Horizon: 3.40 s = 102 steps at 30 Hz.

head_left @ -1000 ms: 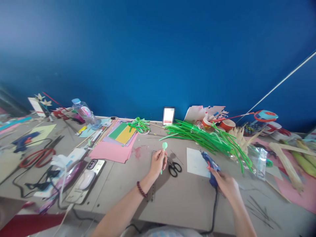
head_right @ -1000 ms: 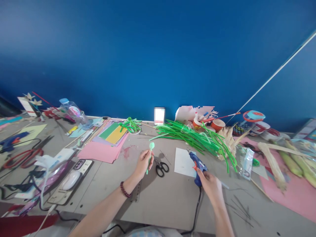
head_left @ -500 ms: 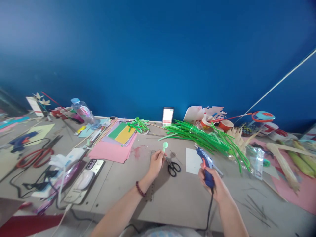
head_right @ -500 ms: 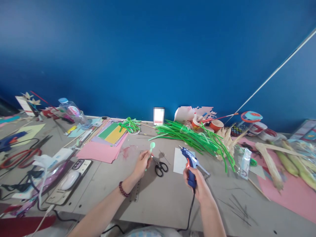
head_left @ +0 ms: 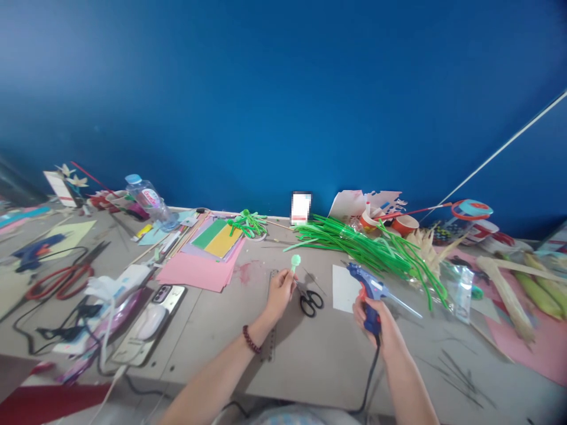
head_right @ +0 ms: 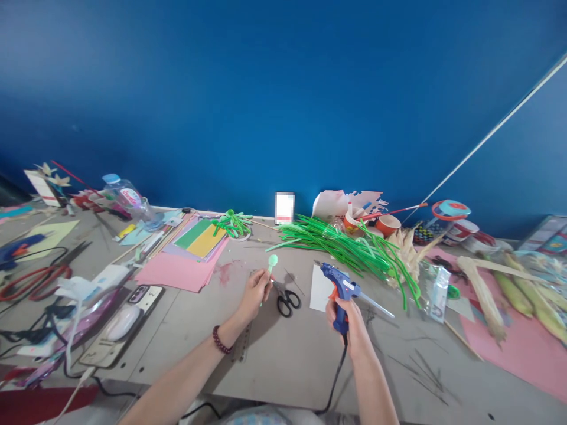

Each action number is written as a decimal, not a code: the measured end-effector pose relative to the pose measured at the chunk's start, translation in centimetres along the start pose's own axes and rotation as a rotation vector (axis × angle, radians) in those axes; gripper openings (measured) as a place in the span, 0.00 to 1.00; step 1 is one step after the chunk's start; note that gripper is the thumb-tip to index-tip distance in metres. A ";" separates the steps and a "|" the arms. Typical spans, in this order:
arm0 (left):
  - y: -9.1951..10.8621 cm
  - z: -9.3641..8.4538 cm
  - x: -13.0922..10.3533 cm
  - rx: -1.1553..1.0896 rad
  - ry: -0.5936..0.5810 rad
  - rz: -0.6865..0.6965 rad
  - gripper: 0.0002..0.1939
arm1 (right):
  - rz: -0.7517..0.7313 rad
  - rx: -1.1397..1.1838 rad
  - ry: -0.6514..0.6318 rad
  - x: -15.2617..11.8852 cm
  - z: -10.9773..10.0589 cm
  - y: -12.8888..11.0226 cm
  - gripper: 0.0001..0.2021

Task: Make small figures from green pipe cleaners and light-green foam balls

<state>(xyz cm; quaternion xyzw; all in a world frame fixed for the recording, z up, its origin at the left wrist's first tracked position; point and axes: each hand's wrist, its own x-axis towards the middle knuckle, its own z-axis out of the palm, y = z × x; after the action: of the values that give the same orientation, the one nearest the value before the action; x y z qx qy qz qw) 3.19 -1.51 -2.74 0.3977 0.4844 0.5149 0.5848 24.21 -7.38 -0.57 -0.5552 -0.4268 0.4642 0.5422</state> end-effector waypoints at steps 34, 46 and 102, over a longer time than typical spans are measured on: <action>0.0 0.4 -0.5 0.113 -0.078 0.071 0.21 | 0.103 -0.182 -0.187 -0.8 4.7 2.8 0.13; -0.1 0.4 -0.6 0.150 -0.072 0.066 0.19 | 0.087 -0.198 -0.153 -1.0 4.9 2.9 0.15; -0.2 0.5 -0.7 0.018 -0.074 0.011 0.24 | -0.010 -0.231 -0.065 -1.5 5.1 2.9 0.14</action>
<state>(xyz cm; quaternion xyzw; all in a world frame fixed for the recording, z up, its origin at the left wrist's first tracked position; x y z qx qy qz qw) 3.77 -2.18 -2.71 0.4245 0.4649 0.4987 0.5958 18.85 -7.91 -3.26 -0.5967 -0.4975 0.4270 0.4626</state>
